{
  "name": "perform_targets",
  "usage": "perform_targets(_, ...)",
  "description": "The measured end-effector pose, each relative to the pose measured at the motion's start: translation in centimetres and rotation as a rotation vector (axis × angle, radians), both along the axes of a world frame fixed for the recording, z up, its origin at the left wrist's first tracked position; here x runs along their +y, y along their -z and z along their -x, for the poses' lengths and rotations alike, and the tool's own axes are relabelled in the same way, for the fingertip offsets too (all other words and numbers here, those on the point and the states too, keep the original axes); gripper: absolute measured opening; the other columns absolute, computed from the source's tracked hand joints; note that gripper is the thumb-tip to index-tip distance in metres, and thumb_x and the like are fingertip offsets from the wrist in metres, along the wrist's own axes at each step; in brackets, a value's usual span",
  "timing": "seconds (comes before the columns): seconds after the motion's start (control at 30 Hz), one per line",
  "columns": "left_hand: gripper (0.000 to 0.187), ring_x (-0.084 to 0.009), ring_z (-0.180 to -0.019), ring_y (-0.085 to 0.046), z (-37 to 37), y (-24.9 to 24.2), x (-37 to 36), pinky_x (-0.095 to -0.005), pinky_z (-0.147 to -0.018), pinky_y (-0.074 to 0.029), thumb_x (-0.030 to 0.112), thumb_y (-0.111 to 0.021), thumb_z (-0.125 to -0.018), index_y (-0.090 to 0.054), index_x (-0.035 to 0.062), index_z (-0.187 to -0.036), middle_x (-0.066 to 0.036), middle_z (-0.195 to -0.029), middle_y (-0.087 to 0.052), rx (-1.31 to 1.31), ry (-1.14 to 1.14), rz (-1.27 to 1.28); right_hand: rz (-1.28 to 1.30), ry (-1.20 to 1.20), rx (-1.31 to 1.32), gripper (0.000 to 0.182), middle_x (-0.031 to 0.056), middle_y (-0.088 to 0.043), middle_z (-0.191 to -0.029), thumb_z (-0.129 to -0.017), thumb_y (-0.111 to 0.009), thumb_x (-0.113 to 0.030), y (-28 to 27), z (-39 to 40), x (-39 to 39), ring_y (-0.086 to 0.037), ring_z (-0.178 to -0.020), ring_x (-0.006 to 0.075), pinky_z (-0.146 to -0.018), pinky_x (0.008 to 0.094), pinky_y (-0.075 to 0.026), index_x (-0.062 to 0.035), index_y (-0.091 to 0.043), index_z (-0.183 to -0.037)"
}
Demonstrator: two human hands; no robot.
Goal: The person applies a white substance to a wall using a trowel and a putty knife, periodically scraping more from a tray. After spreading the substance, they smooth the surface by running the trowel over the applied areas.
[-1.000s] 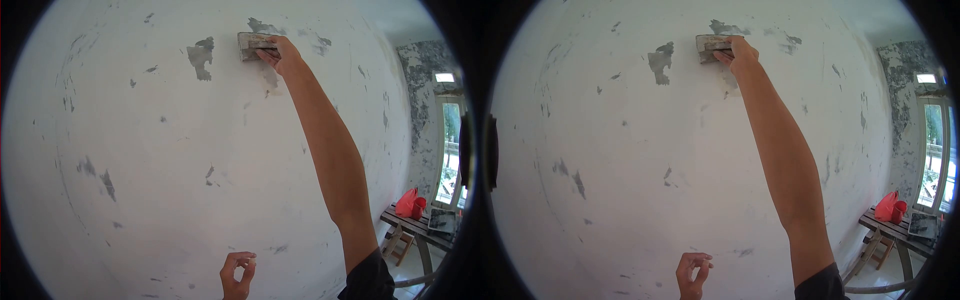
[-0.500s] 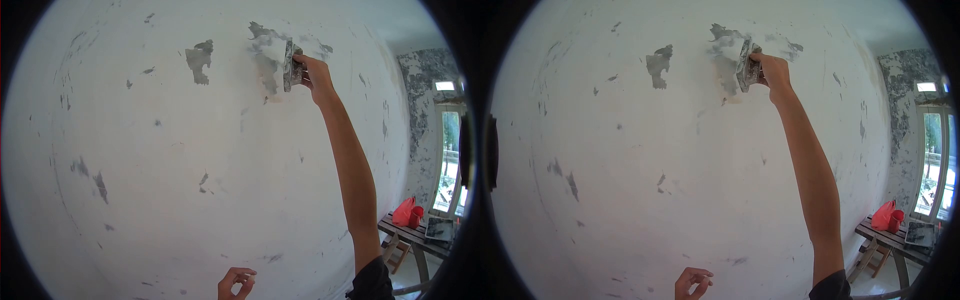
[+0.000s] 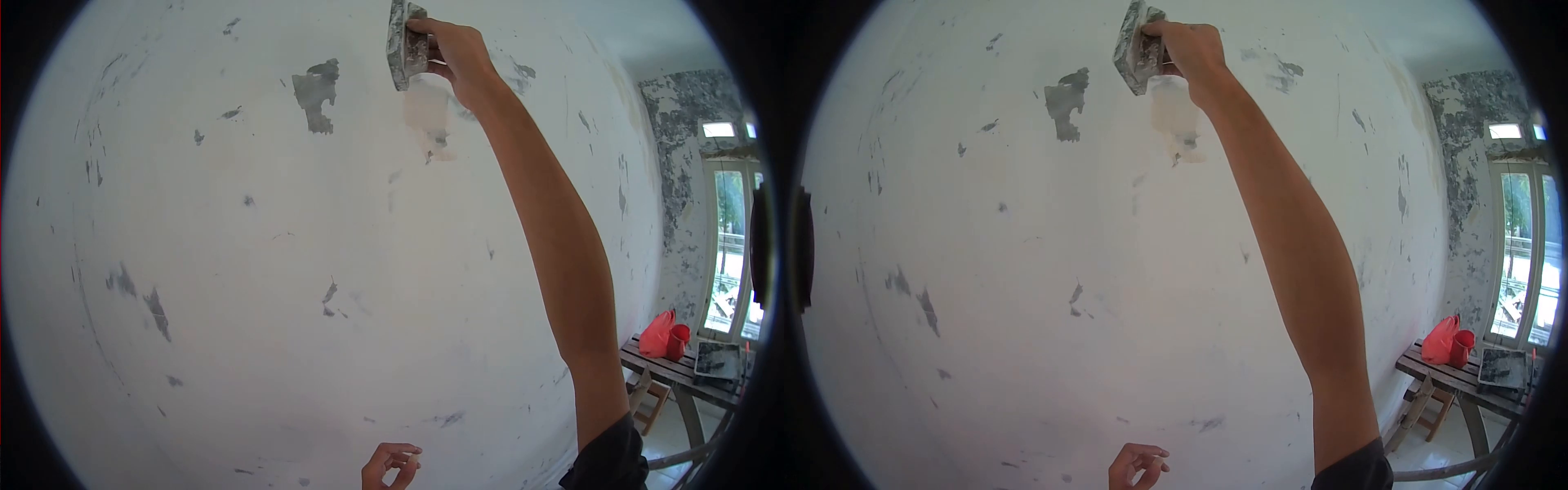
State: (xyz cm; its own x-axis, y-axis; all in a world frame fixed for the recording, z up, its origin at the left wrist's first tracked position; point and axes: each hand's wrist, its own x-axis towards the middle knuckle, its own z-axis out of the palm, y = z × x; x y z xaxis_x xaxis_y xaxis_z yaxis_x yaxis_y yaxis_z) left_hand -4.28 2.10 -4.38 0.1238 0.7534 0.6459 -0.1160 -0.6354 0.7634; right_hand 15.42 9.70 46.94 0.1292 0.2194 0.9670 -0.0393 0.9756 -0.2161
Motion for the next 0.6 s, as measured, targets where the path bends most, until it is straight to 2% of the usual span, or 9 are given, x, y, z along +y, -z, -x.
perform_targets(0.03, 0.016, -0.0136, -0.086, -0.062, 0.5, 0.5, 0.0, -0.0308, -0.08, -0.051, 0.007, -0.061, -0.101, -0.063, 0.0013, -0.116, -0.007, -0.109, -0.067, -0.007, 0.007, 0.008, -0.001, 0.001, 0.002, 0.031, 0.01, -0.071, -0.088, -0.089, -0.072, -0.027, -0.2, -1.4, 0.3, -0.067, -0.077, 0.0165, -0.072, 0.0321, -0.057, 0.003, -0.073, -0.097)
perform_targets(0.2, 0.014, -0.0122, -0.083, -0.061, 1.8, 0.6, -0.9, -0.031, -0.079, -0.052, 0.008, -0.06, -0.102, -0.062, 0.0011, -0.114, -0.007, -0.107, -0.068, -0.014, -0.001, 0.04, 0.167, 0.544, 0.08, 0.033, 0.0109, -0.073, -0.087, -0.088, -0.072, -0.027, 0.8, -5.7, 4.0, -0.069, -0.078, 0.0182, -0.075, 0.0333, -0.056, 0.0023, -0.074, -0.103)
perform_targets(0.23, 0.015, -0.0119, -0.082, -0.061, 2.0, 0.5, -1.0, -0.031, -0.08, -0.052, 0.008, -0.06, -0.102, -0.062, 0.0012, -0.115, -0.007, -0.107, -0.068, -0.017, -0.003, 0.031, 0.163, 0.544, 0.08, 0.033, 0.0109, -0.073, -0.087, -0.088, -0.072, -0.027, 1.1, -5.4, 4.4, -0.069, -0.078, 0.0182, -0.075, 0.0333, -0.056, 0.0023, -0.074, -0.103)
perform_targets(0.3, 0.015, -0.0115, -0.082, -0.06, 2.0, 0.5, -1.1, -0.0311, -0.08, -0.052, 0.008, -0.06, -0.102, -0.062, 0.0014, -0.115, -0.007, -0.107, -0.068, -0.021, -0.005, 0.019, 0.134, 0.676, 0.113, 0.034, 0.0184, -0.073, -0.092, -0.082, -0.075, -0.027, 1.9, -4.7, 5.3, -0.071, -0.088, 0.0267, -0.08, 0.0397, -0.056, 0.0052, -0.072, -0.094)
perform_targets(0.4, 0.015, -0.0122, -0.083, -0.061, 1.6, 0.6, -0.8, -0.0314, -0.08, -0.052, 0.008, -0.06, -0.102, -0.062, 0.0015, -0.116, -0.008, -0.108, -0.068, -0.034, 0.006, -0.003, 0.152, 0.745, 0.129, 0.033, 0.0201, -0.073, -0.092, -0.082, -0.075, -0.027, 2.4, -1.2, 5.8, -0.071, -0.089, 0.0295, -0.08, 0.0404, -0.056, 0.0051, -0.072, -0.089)
perform_targets(0.47, 0.015, -0.013, -0.084, -0.062, 0.9, 0.9, -0.5, -0.0317, -0.079, -0.053, 0.009, -0.06, -0.103, -0.062, 0.0018, -0.116, -0.008, -0.108, -0.068, -0.05, 0.047, -0.001, 0.124, 0.612, 0.075, 0.033, 0.0206, -0.073, -0.092, -0.082, -0.076, -0.027, 3.2, 1.4, 4.2, -0.071, -0.089, 0.03, -0.081, 0.0398, -0.055, 0.0047, -0.07, -0.087)
perform_targets(0.53, 0.015, -0.0135, -0.084, -0.063, 0.2, 0.9, -0.4, -0.0319, -0.079, -0.053, 0.01, -0.06, -0.103, -0.062, 0.0019, -0.116, -0.009, -0.108, -0.068, -0.02, 0.05, 0.015, 0.128, 0.485, -0.099, 0.035, 0.011, -0.072, -0.093, -0.087, -0.074, -0.025, 3.8, 3.4, 1.9, -0.066, -0.087, 0.0207, -0.086, 0.0359, -0.052, 0.0024, -0.073, -0.11)
perform_targets(0.57, 0.015, -0.014, -0.085, -0.063, 0.1, 1.0, -0.5, -0.0321, -0.078, -0.053, 0.01, -0.06, -0.103, -0.062, 0.002, -0.116, -0.009, -0.108, -0.069, 0.008, 0.048, 0.028, 0.135, 0.485, -0.094, 0.035, 0.011, -0.072, -0.093, -0.087, -0.074, -0.025, 3.6, 2.9, 2.1, -0.066, -0.087, 0.0207, -0.086, 0.0359, -0.052, 0.0024, -0.073, -0.11)
perform_targets(0.6, 0.015, -0.014, -0.085, -0.063, 0.2, 1.2, -0.5, -0.0321, -0.078, -0.053, 0.01, -0.06, -0.103, -0.062, 0.002, -0.116, -0.009, -0.108, -0.069, 0.011, 0.047, 0.029, 0.089, 0.265, -0.071, 0.029, 0.012, -0.071, -0.089, -0.088, -0.073, -0.022, 2.7, 2.4, 2.2, -0.067, -0.084, 0.0226, -0.081, 0.0375, -0.053, 0.0029, -0.072, -0.101)
